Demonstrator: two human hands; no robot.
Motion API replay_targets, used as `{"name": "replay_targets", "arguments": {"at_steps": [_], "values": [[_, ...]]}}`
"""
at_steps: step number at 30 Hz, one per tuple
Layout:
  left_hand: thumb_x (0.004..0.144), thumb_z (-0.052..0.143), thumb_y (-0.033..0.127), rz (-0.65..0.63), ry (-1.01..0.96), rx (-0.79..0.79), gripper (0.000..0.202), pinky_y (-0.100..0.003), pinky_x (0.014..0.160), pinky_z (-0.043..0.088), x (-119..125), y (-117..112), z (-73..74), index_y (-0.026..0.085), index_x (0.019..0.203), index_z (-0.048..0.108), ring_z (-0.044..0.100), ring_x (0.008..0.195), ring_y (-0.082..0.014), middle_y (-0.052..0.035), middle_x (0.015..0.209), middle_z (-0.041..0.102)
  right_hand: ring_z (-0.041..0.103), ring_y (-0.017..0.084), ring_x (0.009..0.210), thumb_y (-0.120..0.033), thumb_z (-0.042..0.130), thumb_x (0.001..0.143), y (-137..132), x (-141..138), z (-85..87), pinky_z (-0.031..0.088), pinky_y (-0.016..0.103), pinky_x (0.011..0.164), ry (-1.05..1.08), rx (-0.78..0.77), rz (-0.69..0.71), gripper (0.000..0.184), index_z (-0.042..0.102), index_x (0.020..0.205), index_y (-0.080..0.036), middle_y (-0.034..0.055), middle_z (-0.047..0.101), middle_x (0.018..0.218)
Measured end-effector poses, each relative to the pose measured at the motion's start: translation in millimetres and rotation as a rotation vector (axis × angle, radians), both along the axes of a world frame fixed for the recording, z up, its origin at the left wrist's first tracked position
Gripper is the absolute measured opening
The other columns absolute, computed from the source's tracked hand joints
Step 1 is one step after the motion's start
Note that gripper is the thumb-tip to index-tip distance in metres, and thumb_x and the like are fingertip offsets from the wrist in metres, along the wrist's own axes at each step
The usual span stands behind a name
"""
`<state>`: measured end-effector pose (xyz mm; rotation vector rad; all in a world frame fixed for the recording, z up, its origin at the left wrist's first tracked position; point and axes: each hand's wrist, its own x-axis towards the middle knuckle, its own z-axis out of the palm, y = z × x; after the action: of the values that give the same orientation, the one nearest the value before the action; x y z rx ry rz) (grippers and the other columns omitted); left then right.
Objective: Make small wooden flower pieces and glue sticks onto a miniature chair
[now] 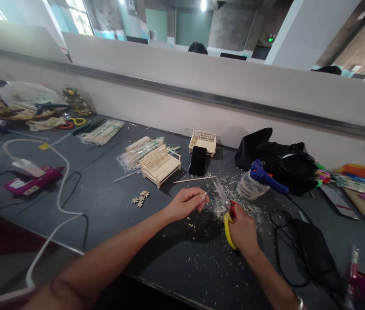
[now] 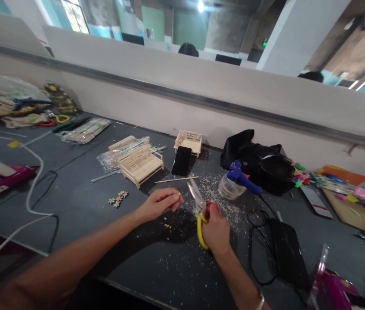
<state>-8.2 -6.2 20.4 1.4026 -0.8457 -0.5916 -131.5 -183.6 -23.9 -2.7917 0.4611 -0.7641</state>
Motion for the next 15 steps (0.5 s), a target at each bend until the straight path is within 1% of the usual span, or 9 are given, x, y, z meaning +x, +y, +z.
{"name": "replay_targets", "arguments": {"at_steps": [3, 7, 10, 15], "values": [[0.085, 0.053, 0.056, 0.005, 0.083, -0.009, 0.044, -0.022, 0.049, 0.031, -0.2, -0.8, -0.3, 0.014, 0.077, 0.062, 0.042, 0.051, -0.0092, 0.002, 0.055, 0.052, 0.062, 0.018, 0.057, -0.015, 0.049, 0.079, -6.7, 0.4, 1.4, 0.038, 0.025, 0.054, -0.018, 0.022, -0.036, 0.015, 0.06, 0.087, -0.02, 0.0035, 0.067, 0.067], [0.084, 0.054, 0.055, 0.003, 0.163, -0.021, 0.043, -0.023, 0.049, 0.029, -1.8, -1.6, 1.4, 0.014, 0.074, 0.061, 0.043, 0.051, -0.0098, 0.0013, 0.054, 0.052, 0.059, 0.018, 0.054, -0.015, 0.051, 0.075, -3.6, -0.9, 5.8, 0.034, 0.024, 0.053, 0.029, -0.029, -0.005, 0.011, 0.057, 0.081, -0.021, 0.0019, 0.064, 0.063], [0.084, 0.053, 0.05, -0.01, 0.222, -0.051, 0.037, -0.023, 0.048, 0.028, -4.1, -2.3, 1.9, 0.016, 0.071, 0.057, 0.041, 0.049, -0.0096, 0.002, 0.052, 0.051, 0.055, 0.016, 0.052, -0.014, 0.051, 0.069, 3.8, -1.5, 8.6, 0.031, 0.023, 0.051, 0.016, -0.085, 0.054, 0.011, 0.054, 0.076, -0.022, -0.0003, 0.06, 0.059], [0.08, 0.052, 0.036, -0.014, 0.253, -0.09, 0.027, -0.024, 0.051, 0.028, -7.9, -4.9, -3.1, 0.018, 0.061, 0.048, 0.037, 0.051, -0.0089, 0.0031, 0.054, 0.047, 0.052, 0.016, 0.052, -0.016, 0.05, 0.068, 10.0, -1.5, 12.2, 0.031, 0.024, 0.052, -0.011, -0.155, 0.098, 0.009, 0.051, 0.073, -0.023, -0.0007, 0.055, 0.056]]}}
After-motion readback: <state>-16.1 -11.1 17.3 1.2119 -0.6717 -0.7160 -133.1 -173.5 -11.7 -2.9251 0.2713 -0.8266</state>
